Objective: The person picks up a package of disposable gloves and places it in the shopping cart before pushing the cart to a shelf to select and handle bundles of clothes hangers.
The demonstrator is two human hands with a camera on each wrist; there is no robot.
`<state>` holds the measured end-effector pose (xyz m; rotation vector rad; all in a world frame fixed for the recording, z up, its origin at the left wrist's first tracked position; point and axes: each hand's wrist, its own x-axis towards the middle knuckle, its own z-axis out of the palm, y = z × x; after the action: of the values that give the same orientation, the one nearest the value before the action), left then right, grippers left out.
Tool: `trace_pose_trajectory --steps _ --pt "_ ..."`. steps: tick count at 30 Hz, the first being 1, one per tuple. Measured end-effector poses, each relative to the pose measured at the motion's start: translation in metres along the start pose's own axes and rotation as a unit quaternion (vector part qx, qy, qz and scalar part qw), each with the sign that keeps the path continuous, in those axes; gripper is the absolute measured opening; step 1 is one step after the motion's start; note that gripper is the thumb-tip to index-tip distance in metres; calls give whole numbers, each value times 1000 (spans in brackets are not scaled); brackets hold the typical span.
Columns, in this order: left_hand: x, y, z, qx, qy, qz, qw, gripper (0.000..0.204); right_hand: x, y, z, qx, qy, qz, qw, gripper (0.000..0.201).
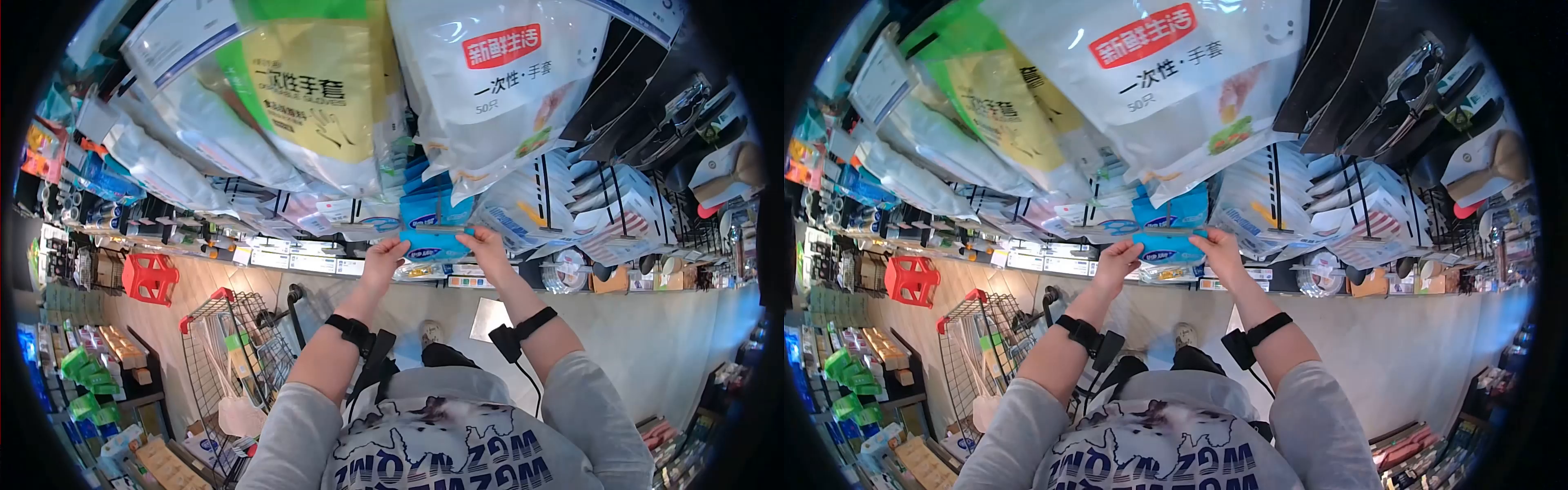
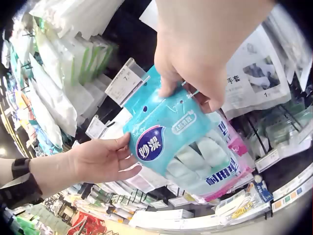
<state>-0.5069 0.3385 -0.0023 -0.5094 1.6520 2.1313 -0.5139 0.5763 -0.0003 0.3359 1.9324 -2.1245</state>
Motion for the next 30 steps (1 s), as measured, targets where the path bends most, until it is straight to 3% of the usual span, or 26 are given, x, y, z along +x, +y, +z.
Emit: trace_pose_trajectory --steps 3,5,7,16,20,22,23,24,25,26,27,28,30 --pt "4 5 2 -20 -2 37 999 11 4 -16 -1 -13 -1 -33 999 18" --pt "-1 9 6 -40 -12 103 994 11 4 -27 -1 -28 -8 -39 999 17" --pt "-1 10 8 -44 0 102 994 10 5 -30 1 -28 -14 -73 997 15" --pt "11 17 18 -71 15 94 993 10 21 -30 9 33 33 -66 997 16" --pt "23 7 20 -73 47 110 990 10 28 -24 11 2 51 -96 994 18" --pt "30 1 23 -39 71 128 989 11 31 -27 9 -238 99 -160 953 21" --pt "32 -3 24 -5 95 145 985 11 31 -23 8 -238 99 -161 953 21" --pt "29 1 28 -5 95 146 985 11 30 -20 8 -308 130 -216 917 22" --pt "25 5 32 -14 97 102 990 11 31 -18 8 -376 159 -269 872 23" --pt "23 9 36 -23 99 58 993 11 33 -17 6 -376 159 -270 872 23" --pt "23 11 37 -24 99 59 993 11 31 -23 7 -258 112 -146 948 22" --pt "25 14 38 -59 82 54 993 12 31 -27 8 -130 60 -17 990 21" --pt "33 17 38 -95 67 51 992 14 41 -22 9 -84 57 -22 995 20"
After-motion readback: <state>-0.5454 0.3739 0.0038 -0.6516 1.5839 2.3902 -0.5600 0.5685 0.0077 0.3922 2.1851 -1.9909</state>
